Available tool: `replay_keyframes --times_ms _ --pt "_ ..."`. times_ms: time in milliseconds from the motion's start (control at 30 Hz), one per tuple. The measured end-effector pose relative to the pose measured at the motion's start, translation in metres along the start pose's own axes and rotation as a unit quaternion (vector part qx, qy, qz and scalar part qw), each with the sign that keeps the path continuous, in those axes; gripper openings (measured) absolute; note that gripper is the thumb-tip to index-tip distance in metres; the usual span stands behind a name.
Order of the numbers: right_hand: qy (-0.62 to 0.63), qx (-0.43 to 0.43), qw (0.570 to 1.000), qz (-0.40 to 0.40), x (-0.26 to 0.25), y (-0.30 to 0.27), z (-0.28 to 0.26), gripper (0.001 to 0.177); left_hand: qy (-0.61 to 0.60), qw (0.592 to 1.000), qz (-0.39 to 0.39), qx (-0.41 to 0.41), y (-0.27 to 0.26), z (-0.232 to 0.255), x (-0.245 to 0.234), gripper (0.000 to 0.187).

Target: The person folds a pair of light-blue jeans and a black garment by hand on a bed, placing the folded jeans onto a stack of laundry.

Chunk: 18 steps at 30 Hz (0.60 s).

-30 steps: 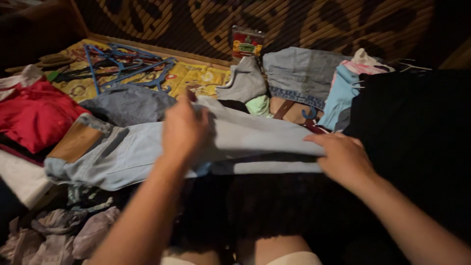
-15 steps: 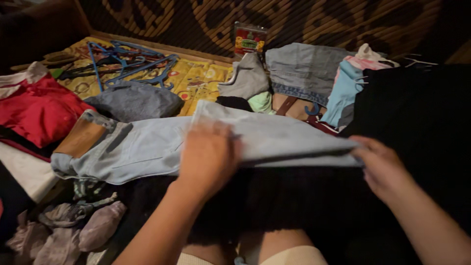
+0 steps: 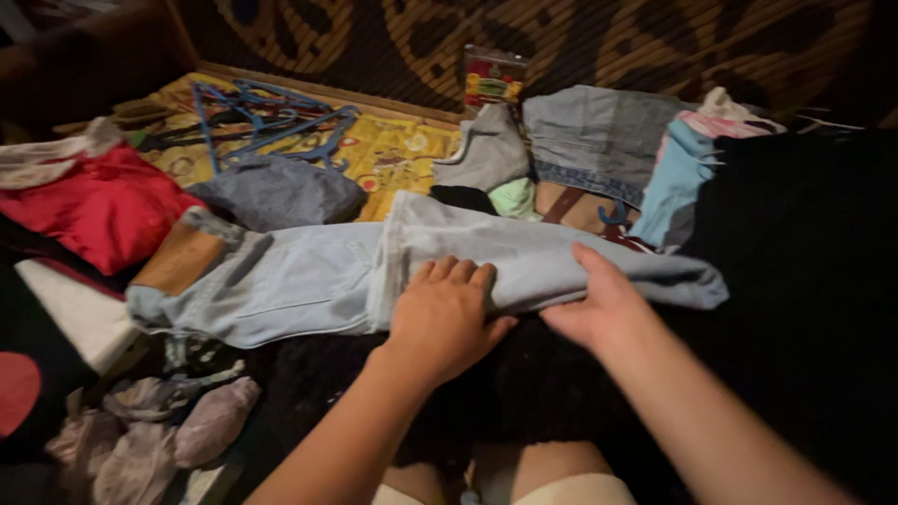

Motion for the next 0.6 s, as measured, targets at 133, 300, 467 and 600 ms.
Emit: replay_keyframes --times_ms 133,300,467,600 --pt "-0.009 -0.054 0.998 -0.018 0.015 0.031 -0.046 0.047 0.123 0.991 -0.003 -0.047 0.017 -0.015 0.003 0.036" --pt "-0.02 -0.133 0.991 -0.023 0.0 0.04 -0.126 0.041 0.139 0.979 0.141 -0.05 0.052 0.002 -0.011 0.041" --pt "-0.038 -0.162 0.986 0.012 -0.036 0.05 -0.136 0.037 0.05 0.996 -0.003 -0.076 0.031 0.021 0.036 0.039" --pt "-0.037 -0.222 0.974 0.016 -0.015 0.039 -0.128 0.038 0.002 0.986 -0.142 -0.087 0.01 0.012 0.058 0.063"
Point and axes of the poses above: each hand's wrist, its own y-axis towards the middle knuckle, its own x-axis out of the palm, z = x × y, the point moved 10 cm from there along y, towards the middle knuckle, and after that the axes turned 9 degrees about z, right-handed, at the moved point
